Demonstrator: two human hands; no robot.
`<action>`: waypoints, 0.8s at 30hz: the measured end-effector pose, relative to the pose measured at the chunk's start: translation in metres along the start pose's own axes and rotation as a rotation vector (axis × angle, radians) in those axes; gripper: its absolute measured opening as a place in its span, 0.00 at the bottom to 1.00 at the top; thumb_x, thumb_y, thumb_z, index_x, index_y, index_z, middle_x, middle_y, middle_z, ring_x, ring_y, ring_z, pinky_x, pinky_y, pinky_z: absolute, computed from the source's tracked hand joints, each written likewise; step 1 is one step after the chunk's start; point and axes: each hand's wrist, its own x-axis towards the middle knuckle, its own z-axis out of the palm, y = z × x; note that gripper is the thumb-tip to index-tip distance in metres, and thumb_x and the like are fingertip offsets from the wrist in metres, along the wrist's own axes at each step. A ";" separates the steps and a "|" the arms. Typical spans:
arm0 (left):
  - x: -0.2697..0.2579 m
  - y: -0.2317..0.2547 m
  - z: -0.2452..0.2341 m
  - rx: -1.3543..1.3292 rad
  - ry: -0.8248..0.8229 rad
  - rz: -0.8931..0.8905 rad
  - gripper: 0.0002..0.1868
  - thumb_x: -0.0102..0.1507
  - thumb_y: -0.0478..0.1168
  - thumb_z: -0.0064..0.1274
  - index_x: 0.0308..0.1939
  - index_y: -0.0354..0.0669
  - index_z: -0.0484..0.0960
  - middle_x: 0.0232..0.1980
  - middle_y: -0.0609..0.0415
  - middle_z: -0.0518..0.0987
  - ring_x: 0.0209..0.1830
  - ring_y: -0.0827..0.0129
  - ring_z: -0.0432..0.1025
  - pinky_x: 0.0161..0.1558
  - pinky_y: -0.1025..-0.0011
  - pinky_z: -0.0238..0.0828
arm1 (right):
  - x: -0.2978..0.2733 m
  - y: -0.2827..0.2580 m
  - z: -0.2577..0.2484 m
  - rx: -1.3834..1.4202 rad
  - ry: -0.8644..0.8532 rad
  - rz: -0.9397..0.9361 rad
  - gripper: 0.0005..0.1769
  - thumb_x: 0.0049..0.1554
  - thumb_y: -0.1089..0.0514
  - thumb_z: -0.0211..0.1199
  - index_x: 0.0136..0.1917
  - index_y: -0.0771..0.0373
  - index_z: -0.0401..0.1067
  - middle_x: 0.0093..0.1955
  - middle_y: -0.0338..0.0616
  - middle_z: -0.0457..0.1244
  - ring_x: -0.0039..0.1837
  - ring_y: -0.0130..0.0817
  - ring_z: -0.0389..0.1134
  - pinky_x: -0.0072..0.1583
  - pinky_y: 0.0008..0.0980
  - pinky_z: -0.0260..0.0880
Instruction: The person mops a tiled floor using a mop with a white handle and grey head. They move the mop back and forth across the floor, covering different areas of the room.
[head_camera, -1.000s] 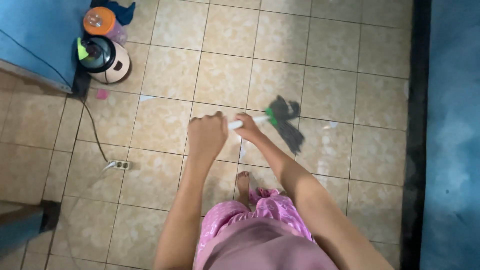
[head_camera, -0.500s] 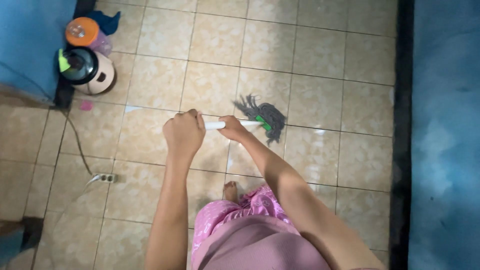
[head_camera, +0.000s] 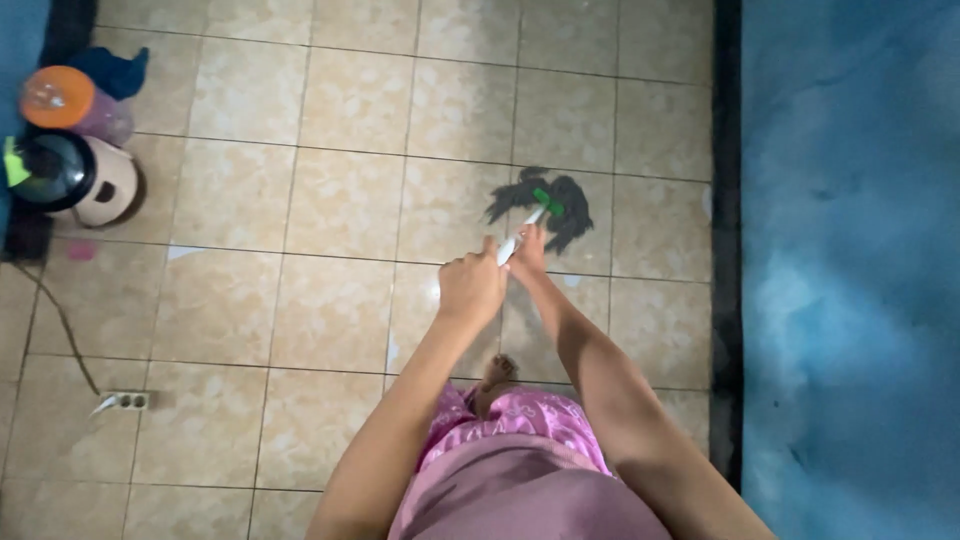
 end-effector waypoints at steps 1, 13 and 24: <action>0.007 0.009 0.006 -0.001 -0.010 0.009 0.22 0.58 0.44 0.44 0.53 0.35 0.69 0.29 0.41 0.78 0.30 0.49 0.76 0.34 0.56 0.71 | 0.008 0.015 -0.002 0.003 0.003 0.013 0.15 0.56 0.50 0.52 0.56 0.51 0.57 0.61 0.37 0.51 0.64 0.36 0.53 0.61 0.48 0.54; 0.129 0.060 0.077 -0.092 -0.177 0.254 0.14 0.63 0.42 0.33 0.49 0.38 0.60 0.27 0.46 0.78 0.30 0.55 0.76 0.37 0.59 0.71 | 0.085 0.098 -0.062 1.351 -0.220 0.271 0.10 0.58 0.55 0.47 0.50 0.62 0.61 0.47 0.43 0.54 0.47 0.37 0.57 0.48 0.39 0.58; 0.279 0.052 0.048 0.167 -0.496 0.556 0.29 0.60 0.48 0.42 0.63 0.42 0.61 0.63 0.45 0.66 0.64 0.56 0.60 0.63 0.52 0.48 | 0.182 0.169 -0.136 0.205 0.154 0.413 0.23 0.55 0.59 0.49 0.63 0.68 0.61 0.52 0.64 0.62 0.53 0.54 0.65 0.47 0.45 0.66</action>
